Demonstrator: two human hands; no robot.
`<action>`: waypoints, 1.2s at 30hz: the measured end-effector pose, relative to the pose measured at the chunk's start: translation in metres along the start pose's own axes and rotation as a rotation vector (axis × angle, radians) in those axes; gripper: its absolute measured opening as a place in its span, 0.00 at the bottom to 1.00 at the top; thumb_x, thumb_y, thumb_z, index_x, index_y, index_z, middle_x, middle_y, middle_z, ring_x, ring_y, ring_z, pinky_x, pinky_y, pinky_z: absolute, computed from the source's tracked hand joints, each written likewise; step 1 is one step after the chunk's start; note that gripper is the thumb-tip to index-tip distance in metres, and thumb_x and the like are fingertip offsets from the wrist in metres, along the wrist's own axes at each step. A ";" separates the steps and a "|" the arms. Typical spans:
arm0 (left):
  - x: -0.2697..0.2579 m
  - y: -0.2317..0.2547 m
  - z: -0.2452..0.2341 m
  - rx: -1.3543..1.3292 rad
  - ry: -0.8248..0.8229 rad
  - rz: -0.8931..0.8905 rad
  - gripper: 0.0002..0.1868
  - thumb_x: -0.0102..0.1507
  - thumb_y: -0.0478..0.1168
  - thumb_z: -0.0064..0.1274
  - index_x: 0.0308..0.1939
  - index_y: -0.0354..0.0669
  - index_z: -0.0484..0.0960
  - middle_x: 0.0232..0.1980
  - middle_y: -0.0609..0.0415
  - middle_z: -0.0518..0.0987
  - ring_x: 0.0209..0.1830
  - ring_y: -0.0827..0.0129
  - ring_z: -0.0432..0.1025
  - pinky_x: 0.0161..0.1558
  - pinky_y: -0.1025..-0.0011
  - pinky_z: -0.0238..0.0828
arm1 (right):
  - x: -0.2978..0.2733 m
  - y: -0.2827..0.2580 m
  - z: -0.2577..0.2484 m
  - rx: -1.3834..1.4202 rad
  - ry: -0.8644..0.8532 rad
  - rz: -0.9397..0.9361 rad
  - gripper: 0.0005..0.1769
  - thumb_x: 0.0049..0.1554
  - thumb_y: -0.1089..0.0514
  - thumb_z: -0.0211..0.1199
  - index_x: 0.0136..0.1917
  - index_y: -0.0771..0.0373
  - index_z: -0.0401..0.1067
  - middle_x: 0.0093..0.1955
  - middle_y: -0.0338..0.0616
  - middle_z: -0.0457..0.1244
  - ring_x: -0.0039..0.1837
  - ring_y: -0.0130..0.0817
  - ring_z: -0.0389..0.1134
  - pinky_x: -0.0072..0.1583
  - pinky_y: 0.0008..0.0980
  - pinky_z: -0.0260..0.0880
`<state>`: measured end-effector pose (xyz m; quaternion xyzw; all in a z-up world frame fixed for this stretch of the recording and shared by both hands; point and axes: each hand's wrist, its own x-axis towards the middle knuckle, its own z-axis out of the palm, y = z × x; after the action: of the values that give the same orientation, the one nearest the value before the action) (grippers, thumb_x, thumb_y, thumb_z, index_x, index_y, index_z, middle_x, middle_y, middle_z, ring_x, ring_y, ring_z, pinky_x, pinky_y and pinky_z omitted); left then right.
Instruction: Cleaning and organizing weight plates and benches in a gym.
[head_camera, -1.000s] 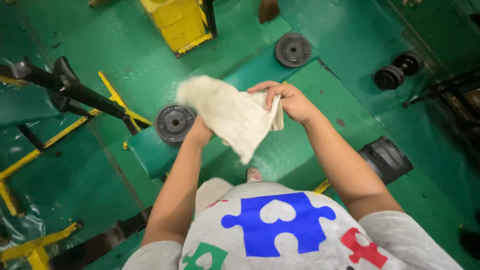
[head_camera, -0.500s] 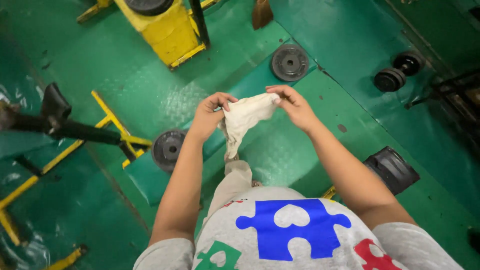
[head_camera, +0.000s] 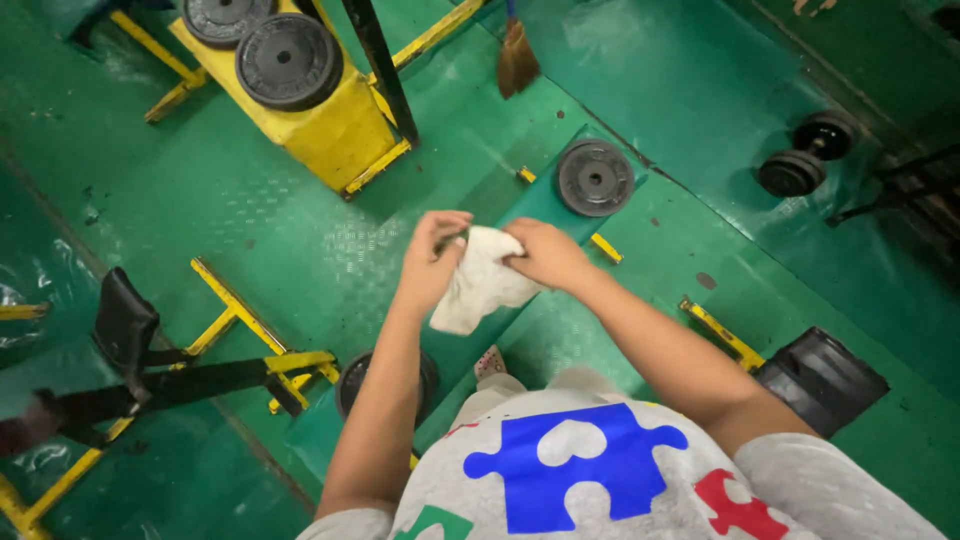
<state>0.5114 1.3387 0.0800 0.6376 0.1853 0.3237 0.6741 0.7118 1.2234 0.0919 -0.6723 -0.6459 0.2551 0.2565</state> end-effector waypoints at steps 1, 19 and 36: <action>0.002 -0.008 0.000 -0.003 -0.002 -0.005 0.16 0.63 0.22 0.45 0.52 0.40 0.71 0.62 0.50 0.76 0.60 0.69 0.72 0.56 0.73 0.72 | 0.006 0.006 0.004 0.002 -0.002 0.006 0.22 0.51 0.51 0.70 0.56 0.61 0.74 0.54 0.51 0.68 0.55 0.52 0.70 0.54 0.44 0.71; 0.127 -0.137 0.108 -0.146 0.405 -0.351 0.29 0.63 0.41 0.62 0.66 0.36 0.73 0.59 0.50 0.81 0.57 0.68 0.76 0.59 0.69 0.73 | 0.052 0.166 -0.034 1.430 -0.044 0.369 0.31 0.56 0.54 0.69 0.69 0.65 0.67 0.60 0.38 0.69 0.60 0.27 0.71 0.62 0.31 0.71; 0.200 -0.173 0.205 -0.103 0.622 -0.453 0.28 0.60 0.43 0.66 0.60 0.34 0.76 0.54 0.50 0.83 0.50 0.69 0.78 0.52 0.69 0.77 | 0.063 0.247 -0.109 0.718 -0.044 0.082 0.73 0.36 0.54 0.82 0.81 0.61 0.36 0.76 0.56 0.53 0.77 0.49 0.57 0.73 0.42 0.60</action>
<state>0.8263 1.3251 -0.0325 0.4174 0.5006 0.3531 0.6712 0.9694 1.2763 0.0052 -0.5590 -0.4929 0.4903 0.4518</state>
